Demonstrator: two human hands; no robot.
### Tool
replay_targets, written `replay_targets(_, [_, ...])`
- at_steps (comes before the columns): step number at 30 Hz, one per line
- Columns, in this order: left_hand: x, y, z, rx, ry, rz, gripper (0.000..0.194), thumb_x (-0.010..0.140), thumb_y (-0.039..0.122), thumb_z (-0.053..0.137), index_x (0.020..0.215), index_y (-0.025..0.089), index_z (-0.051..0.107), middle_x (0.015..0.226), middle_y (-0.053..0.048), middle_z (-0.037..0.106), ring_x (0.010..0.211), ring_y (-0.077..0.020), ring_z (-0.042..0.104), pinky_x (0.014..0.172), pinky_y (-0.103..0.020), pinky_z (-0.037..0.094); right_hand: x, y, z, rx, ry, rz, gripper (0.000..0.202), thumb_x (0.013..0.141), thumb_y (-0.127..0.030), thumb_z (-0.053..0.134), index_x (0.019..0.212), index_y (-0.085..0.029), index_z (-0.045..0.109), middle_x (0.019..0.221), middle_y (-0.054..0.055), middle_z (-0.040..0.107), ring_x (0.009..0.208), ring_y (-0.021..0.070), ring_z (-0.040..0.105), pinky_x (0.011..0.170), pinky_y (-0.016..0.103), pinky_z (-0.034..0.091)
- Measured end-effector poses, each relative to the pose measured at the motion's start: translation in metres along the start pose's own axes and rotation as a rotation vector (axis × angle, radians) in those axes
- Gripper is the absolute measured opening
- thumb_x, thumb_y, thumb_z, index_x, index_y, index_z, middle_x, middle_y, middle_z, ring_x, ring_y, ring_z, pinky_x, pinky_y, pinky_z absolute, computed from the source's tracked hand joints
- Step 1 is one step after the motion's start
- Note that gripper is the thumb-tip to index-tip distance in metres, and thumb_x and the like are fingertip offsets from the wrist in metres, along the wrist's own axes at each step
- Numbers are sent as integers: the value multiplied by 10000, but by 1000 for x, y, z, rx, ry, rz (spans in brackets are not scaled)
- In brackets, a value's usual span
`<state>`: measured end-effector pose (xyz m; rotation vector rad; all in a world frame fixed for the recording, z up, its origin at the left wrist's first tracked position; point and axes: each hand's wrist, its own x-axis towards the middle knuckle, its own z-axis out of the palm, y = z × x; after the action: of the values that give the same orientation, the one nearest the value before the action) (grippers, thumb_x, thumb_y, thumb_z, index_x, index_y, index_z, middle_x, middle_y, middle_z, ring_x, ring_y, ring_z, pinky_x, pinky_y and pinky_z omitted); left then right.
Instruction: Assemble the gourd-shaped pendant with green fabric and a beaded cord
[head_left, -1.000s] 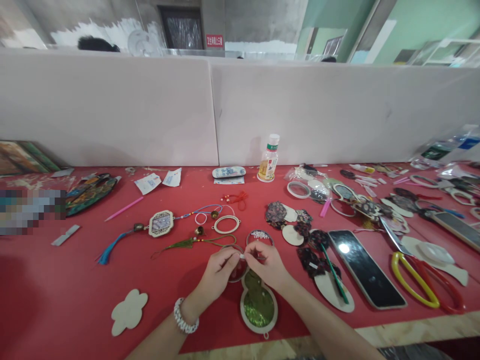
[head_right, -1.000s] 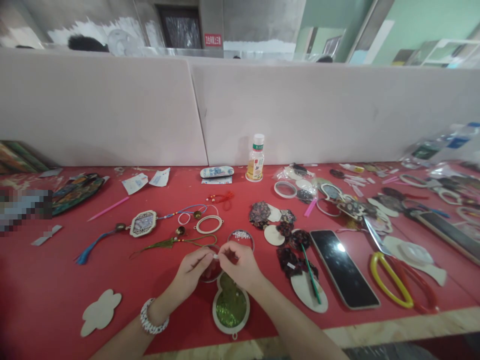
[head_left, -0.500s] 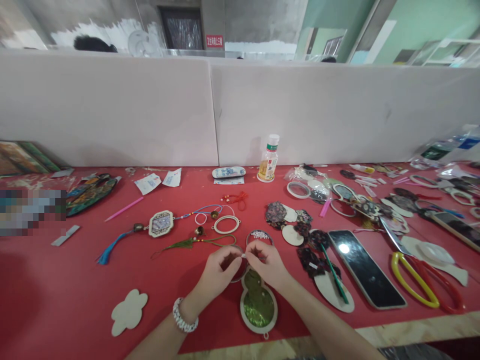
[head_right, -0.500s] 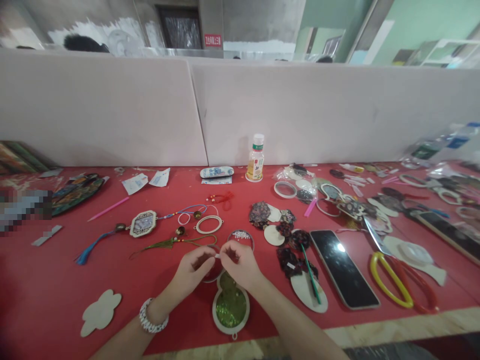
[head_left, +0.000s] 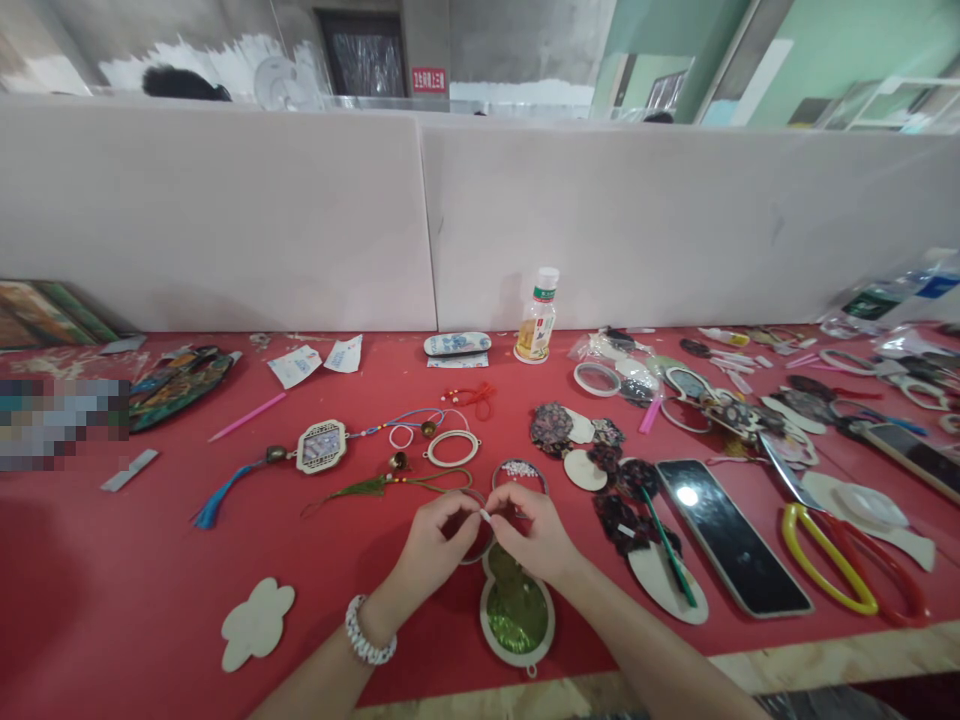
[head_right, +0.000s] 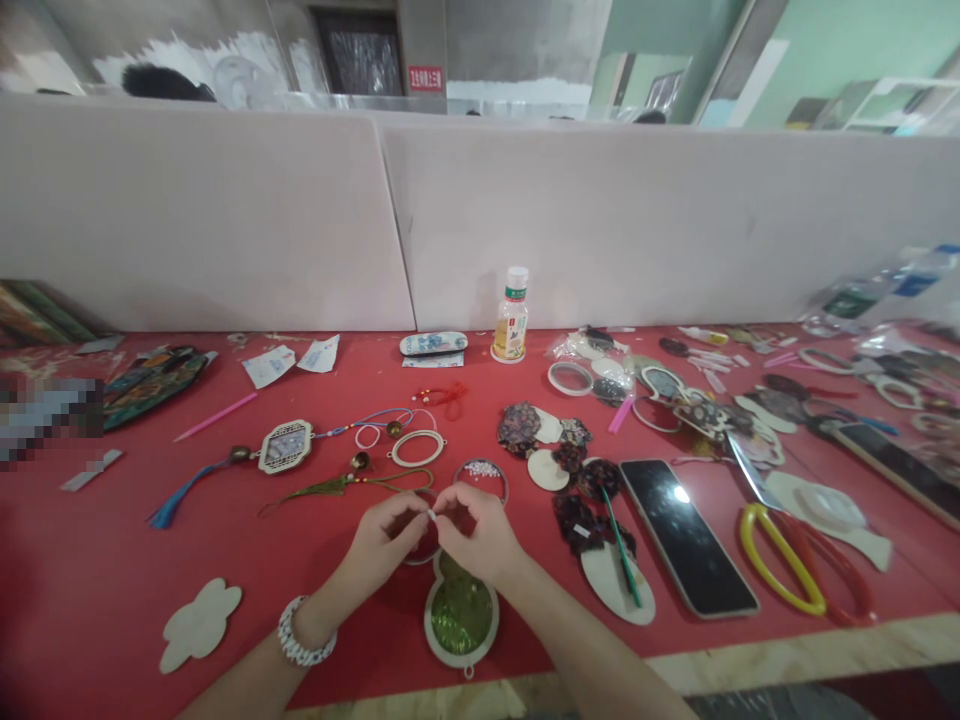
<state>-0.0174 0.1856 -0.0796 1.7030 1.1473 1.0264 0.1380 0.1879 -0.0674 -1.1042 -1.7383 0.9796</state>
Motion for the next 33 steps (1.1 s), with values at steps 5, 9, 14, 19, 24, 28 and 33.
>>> replay_targets(5, [1, -2, 0, -21, 0, -18, 122, 783, 202, 487, 744, 155, 593, 712, -22, 620, 596, -117, 552, 516, -187, 432, 0, 3, 1, -20, 30, -3, 61, 709, -158, 486, 689, -178, 540, 610, -12, 552, 552, 102, 508, 539, 198, 426])
replay_targets(9, [0, -2, 0, -68, -14, -39, 146, 790, 234, 488, 748, 149, 599, 684, -22, 598, 541, -105, 517, 493, -188, 418, 1, 5, 2, -30, 52, 25, 81, 714, -156, 471, 663, -177, 531, 588, -19, 534, 541, 99, 499, 517, 189, 414])
replay_targets(14, [-2, 0, -2, -157, -45, -28, 198, 811, 219, 431, 786, 144, 613, 623, -10, 567, 489, -98, 487, 478, -195, 405, 2, 5, 2, -49, 43, 65, 85, 703, -150, 467, 641, -178, 518, 559, -29, 513, 512, 96, 479, 495, 188, 397])
replay_targets(19, [0, 5, -1, 2, -7, 31, 131, 773, 201, 499, 729, 143, 608, 674, -29, 613, 612, -130, 548, 585, -216, 439, 1, 6, 1, -44, 32, 53, 87, 720, -156, 461, 659, -178, 520, 580, -24, 518, 526, 95, 478, 508, 190, 399])
replay_targets(24, [2, 3, 0, 45, 19, 21, 125, 765, 176, 493, 696, 148, 593, 651, -9, 605, 599, -121, 548, 591, -212, 442, -1, 0, 1, -31, 9, -1, 46, 711, -157, 486, 716, -176, 527, 626, -9, 547, 561, 106, 512, 543, 202, 426])
replay_targets(28, [2, 3, 0, 35, 18, 42, 118, 753, 154, 495, 689, 144, 594, 653, -8, 595, 611, -120, 544, 600, -207, 436, -2, -2, 1, -74, 31, -34, 49, 709, -151, 502, 725, -177, 540, 646, 1, 575, 578, 110, 536, 564, 206, 445])
replay_targets(33, [2, 1, 0, -36, 26, -19, 115, 742, 166, 499, 670, 141, 585, 625, -1, 583, 587, -116, 531, 575, -201, 424, -3, 3, 2, -196, 55, -138, 77, 730, -142, 504, 729, -184, 568, 656, 12, 602, 579, 116, 550, 552, 210, 450])
